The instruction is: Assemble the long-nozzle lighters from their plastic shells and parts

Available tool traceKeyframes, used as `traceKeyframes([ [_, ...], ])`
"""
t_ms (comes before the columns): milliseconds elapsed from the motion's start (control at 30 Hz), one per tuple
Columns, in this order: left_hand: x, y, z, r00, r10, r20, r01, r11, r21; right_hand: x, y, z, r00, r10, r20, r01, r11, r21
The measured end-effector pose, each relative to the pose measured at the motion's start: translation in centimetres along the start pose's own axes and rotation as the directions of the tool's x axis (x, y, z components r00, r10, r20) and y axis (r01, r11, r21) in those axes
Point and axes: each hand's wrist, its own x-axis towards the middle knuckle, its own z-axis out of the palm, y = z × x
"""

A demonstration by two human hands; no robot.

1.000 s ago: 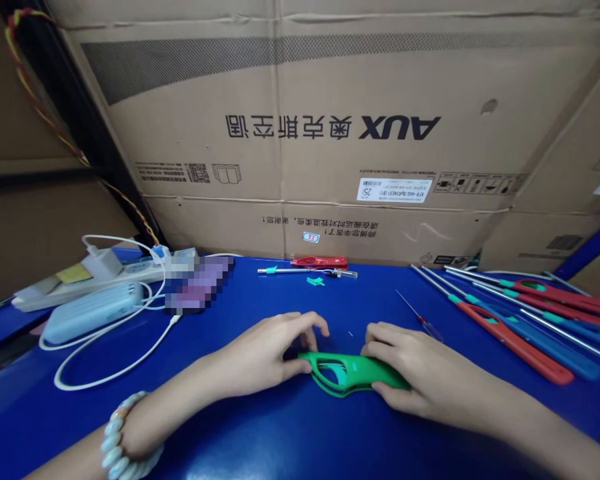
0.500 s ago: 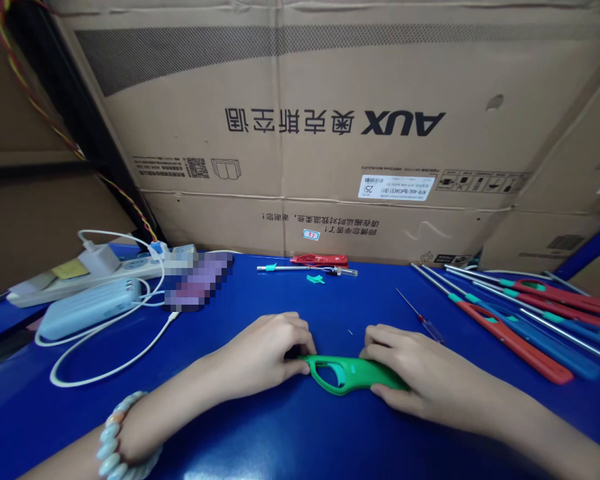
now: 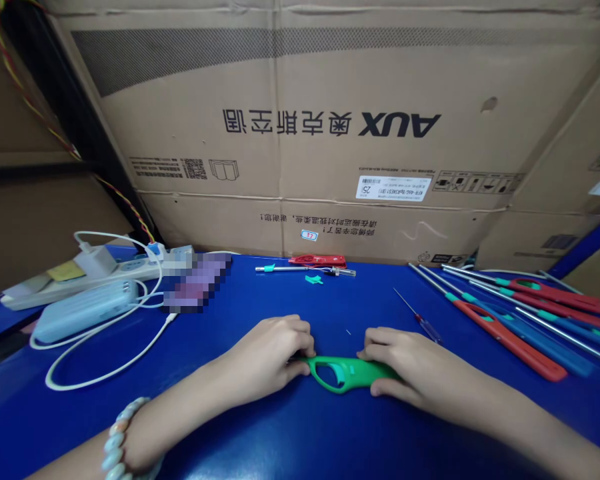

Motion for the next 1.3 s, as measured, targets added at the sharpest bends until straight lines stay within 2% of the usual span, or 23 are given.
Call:
traceKeyframes([
  [100, 0.1, -0.1, 0.0, 1.0, -0.026, -0.003, 0.026, 0.999, -0.041, 0.0, 0.2, 0.2, 0.999, 0.037, 0.007, -0.037, 0.998, 0.052],
  [267, 0.0, -0.6, -0.2, 0.997, -0.07, 0.03, 0.075, 0.97, -0.232, 0.0, 0.6, 0.6, 0.995, 0.096, -0.007, -0.092, 0.968, 0.231],
  [433, 0.0, -0.8, -0.4, 0.995, -0.093, -0.022, 0.082, 0.951, -0.298, 0.2, 0.1, 0.8, 0.987, 0.149, -0.059, -0.125, 0.945, 0.303],
  [567, 0.0, -0.4, -0.1, 0.993, -0.095, -0.076, 0.077, 0.974, -0.212, 0.6, 0.2, 1.0, 0.975, 0.182, -0.127, -0.141, 0.951, 0.276],
  [800, 0.0, 0.4, 0.1, 0.994, -0.031, -0.106, 0.035, 0.999, 0.03, 0.7, 0.2, 1.5, 0.965, 0.045, -0.259, -0.005, 0.988, 0.152],
  [1000, -0.1, 0.8, 0.3, 0.974, 0.028, -0.225, 0.021, 0.977, 0.214, 0.4, 0.0, 1.5, 0.922, -0.031, -0.385, 0.038, 0.999, 0.011],
  [1100, -0.2, 1.1, 0.3, 0.962, 0.064, -0.265, 0.013, 0.96, 0.28, 0.3, 0.1, 1.4, 0.93, -0.042, -0.365, 0.038, 0.999, -0.017],
  [1233, 0.0, 1.0, 0.4, 0.958, 0.096, -0.269, -0.001, 0.943, 0.334, 0.6, 0.1, 1.4, 0.966, 0.011, -0.259, -0.021, 0.999, -0.036],
  [1300, 0.0, 0.8, 0.6, 0.958, 0.104, -0.268, -0.01, 0.943, 0.332, 0.8, 0.0, 1.4, 0.968, 0.031, -0.248, -0.049, 0.997, -0.067],
])
